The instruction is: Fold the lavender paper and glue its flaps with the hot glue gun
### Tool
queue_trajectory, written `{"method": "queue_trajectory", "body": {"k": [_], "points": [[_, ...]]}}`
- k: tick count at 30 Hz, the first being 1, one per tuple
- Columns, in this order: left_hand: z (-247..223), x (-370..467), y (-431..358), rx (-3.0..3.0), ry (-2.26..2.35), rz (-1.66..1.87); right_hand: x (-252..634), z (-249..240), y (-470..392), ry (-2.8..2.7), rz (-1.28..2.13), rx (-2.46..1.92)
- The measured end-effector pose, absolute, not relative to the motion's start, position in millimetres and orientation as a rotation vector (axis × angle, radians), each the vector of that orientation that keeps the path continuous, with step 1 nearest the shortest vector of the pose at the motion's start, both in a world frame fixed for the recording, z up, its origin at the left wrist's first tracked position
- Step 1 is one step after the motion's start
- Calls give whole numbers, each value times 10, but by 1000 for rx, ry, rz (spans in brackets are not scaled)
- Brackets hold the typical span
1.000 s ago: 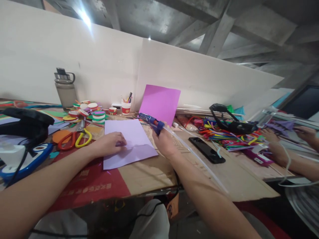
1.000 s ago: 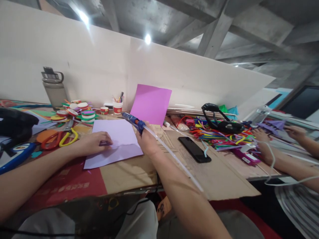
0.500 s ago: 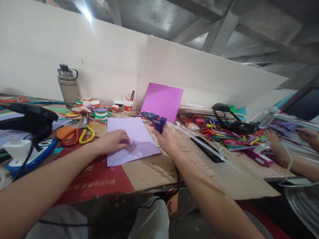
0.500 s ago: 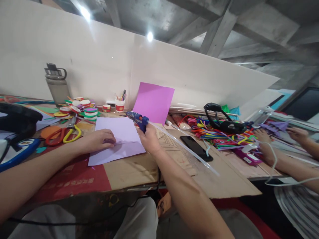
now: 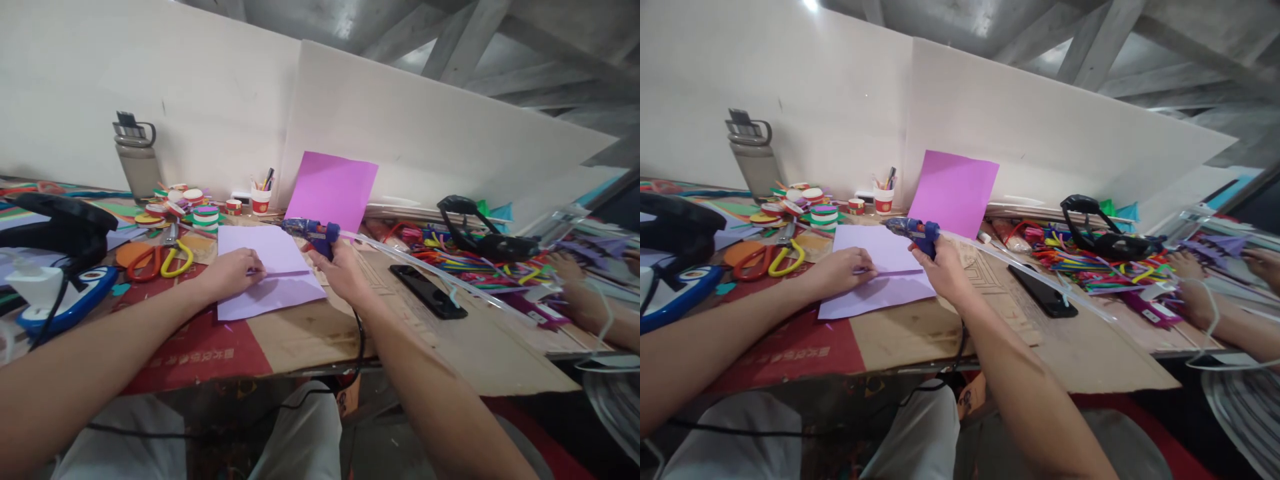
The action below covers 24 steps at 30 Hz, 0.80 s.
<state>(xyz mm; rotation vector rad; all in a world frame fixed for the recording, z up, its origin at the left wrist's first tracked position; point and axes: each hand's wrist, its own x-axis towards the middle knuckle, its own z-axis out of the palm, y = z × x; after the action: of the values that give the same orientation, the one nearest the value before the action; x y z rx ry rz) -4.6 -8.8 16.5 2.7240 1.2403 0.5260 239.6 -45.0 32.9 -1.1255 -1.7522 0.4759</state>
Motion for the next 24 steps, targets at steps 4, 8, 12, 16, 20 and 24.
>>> {"method": "queue_trajectory", "body": {"k": [4,8,12,16,20,24], "points": [[143,-73,-3,2464,1331,608,2406,371,-499,-1847,389,-1159],[130,-101,51,2420,1301,585,2466,421,-584,-1997,300,-1175],[133,-98,45,2421,1286,599,2555,423,-664,-2132,306,-1217],[127,-86,47,2383,1278,605,2577,380,-706,-2183,290,-1246],[120,-72,50,2376,1266,616,2521,369,-743,-2244,325,-1287],[120,-56,33,2421,1248,635,2492,361,-754,-2277,267,-1397]]}}
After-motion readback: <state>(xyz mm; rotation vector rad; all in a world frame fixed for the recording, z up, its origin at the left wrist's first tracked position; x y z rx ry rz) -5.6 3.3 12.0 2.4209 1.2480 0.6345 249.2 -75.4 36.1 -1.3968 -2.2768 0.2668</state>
